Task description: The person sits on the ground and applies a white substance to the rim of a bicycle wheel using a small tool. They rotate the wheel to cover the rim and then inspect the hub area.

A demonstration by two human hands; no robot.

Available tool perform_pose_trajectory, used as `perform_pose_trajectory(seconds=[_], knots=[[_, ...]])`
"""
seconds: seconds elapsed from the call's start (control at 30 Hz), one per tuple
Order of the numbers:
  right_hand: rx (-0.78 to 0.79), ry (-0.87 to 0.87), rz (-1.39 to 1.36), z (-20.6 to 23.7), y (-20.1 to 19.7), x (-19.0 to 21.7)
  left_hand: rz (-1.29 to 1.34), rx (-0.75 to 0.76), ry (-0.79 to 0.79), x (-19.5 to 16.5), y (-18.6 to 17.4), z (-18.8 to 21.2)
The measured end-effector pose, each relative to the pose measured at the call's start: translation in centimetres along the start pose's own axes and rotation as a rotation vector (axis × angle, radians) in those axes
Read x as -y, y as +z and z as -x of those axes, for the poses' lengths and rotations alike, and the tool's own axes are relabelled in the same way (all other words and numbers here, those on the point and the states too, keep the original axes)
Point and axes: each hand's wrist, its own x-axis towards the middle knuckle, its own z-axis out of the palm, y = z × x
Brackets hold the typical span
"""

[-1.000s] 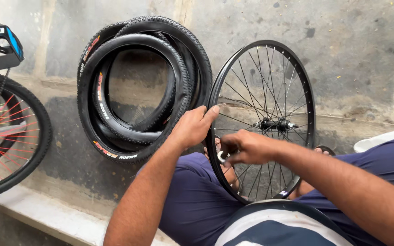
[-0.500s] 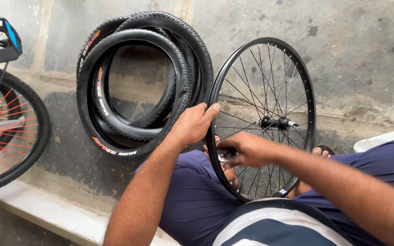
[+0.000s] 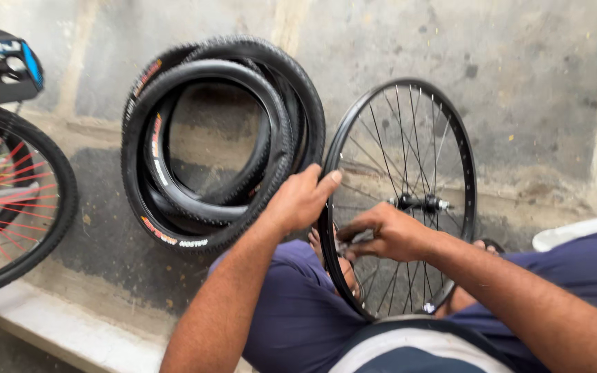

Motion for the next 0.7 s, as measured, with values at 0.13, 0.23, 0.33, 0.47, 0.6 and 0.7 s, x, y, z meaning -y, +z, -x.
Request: perform_pose_trajectory(seconds=[0.13, 0.23, 0.33, 0.47, 0.6, 0.7], knots=[[0.282, 0.194, 0.044, -1.7, -0.4, 2.2, -0.016, 0.037, -0.018, -0.1, 0.0, -0.2], [0.002, 0.045, 0.472, -0.7, 1.8, 4.2, -0.012, 0.045, -0.041, -0.1, -0.1, -0.2], [-0.281, -0.147, 0.625, -0.1, 2.7, 4.5, -0.018, 0.059, -0.036, -0.1, 0.0, -0.2], [0.069, 0.147, 0.44, -1.0, 2.3, 3.0, -0.027, 0.039, -0.014, 0.1, 0.2, -0.3], [0.024, 0.12, 0.677, -1.3, 3.7, 2.7, -0.077, 0.002, -0.019, 0.4, 0.5, -0.3], [-0.22, -0.09, 0.802, -0.9, 4.8, 2.8, -0.092, -0.007, -0.021, 0.4, 0.6, -0.4]])
